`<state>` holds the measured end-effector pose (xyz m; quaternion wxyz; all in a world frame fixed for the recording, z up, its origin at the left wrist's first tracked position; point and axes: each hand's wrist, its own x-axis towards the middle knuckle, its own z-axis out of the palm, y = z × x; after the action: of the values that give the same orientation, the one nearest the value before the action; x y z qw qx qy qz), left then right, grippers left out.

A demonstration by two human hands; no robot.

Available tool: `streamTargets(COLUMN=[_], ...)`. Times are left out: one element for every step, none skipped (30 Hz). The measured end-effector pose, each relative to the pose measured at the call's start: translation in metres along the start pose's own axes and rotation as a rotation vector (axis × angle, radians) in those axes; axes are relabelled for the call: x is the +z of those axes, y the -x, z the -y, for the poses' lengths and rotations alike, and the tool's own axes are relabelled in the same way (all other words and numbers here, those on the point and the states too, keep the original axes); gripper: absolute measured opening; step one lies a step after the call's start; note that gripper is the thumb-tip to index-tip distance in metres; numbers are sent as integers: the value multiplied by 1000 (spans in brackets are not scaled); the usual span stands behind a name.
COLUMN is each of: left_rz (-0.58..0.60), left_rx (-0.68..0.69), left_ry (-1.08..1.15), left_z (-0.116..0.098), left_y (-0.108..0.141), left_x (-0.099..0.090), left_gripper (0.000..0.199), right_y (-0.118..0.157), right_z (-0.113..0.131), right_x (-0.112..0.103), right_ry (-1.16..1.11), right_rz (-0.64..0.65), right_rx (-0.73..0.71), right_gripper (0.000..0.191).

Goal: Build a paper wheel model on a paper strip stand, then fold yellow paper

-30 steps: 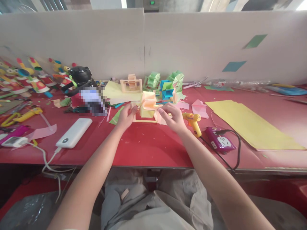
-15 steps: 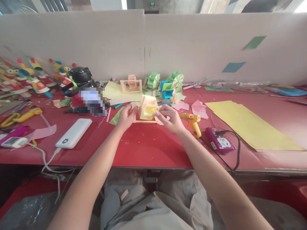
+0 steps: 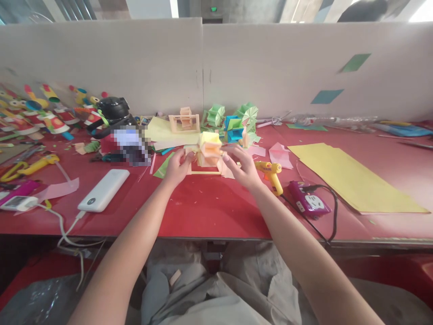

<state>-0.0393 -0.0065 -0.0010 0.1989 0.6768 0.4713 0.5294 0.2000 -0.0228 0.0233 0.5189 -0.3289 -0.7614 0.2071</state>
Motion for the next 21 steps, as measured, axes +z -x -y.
streamTargets(left_rz=[3,4,1,-3,-5,-5,-5,-4,0,4,6,1,-4,-6,-8,-8,-4,2,5,5,4], left_rx=[-2,-2,-2,-2,-3,-4,-8,-12,-14,-13,-9,-5,-2,0,0,-1,-4,-4,-5,-6,-9], left_ry=[-4,-6,-6,-2,4,7,8,6,6,7,9,12,14,13,9,8,10,11,12,14,14], left_z=[0,0,-1,-1,-1,-1,-2,-2,-3,-3,-4,-4,-4,-4,-3,-2,-2,-1,0,0,0], left_y=[0,0,0,0,0,0,0,0,0,0,0,0,0,0,0,1,1,0,0,-1,-2], left_x=[0,0,0,0,0,1,1,1,1,1,0,0,0,0,0,0,0,0,0,1,1], left_gripper=[39,40,40,39,39,38,38,38,37,37,37,37,37,37,37,36,36,36,35,35,35], right_y=[0,0,0,0,0,0,0,0,-1,-1,-1,-1,-1,-1,-1,-1,-2,-2,-2,-2,-2], right_z=[0,1,1,1,0,0,0,-1,-1,-2,-2,-2,-2,-2,-2,-1,-1,-1,0,-1,-1], right_x=[0,1,1,1,1,1,1,1,0,0,0,-1,-1,-1,-2,-2,-2,-3,-3,-3,-3], right_ry=[5,-1,-15,-30,-41,-42,-34,-19,-1,14,20,16,7,-3,-10,-6,7,25,37,38,30], right_rz=[17,46,77,96,93,68,32,0,-15,-8,19,54,81,95,89,67,40,21,26,53,86], right_rx=[-3,3,15,22,22,16,4,-9,-19,-23,-18,-7,7,19,23,20,10,-6,-20,-22,-10], right_gripper=[42,44,48,54,59,60,57,51,44,41,42,46,53,59,62,60,55,50,47,47,50])
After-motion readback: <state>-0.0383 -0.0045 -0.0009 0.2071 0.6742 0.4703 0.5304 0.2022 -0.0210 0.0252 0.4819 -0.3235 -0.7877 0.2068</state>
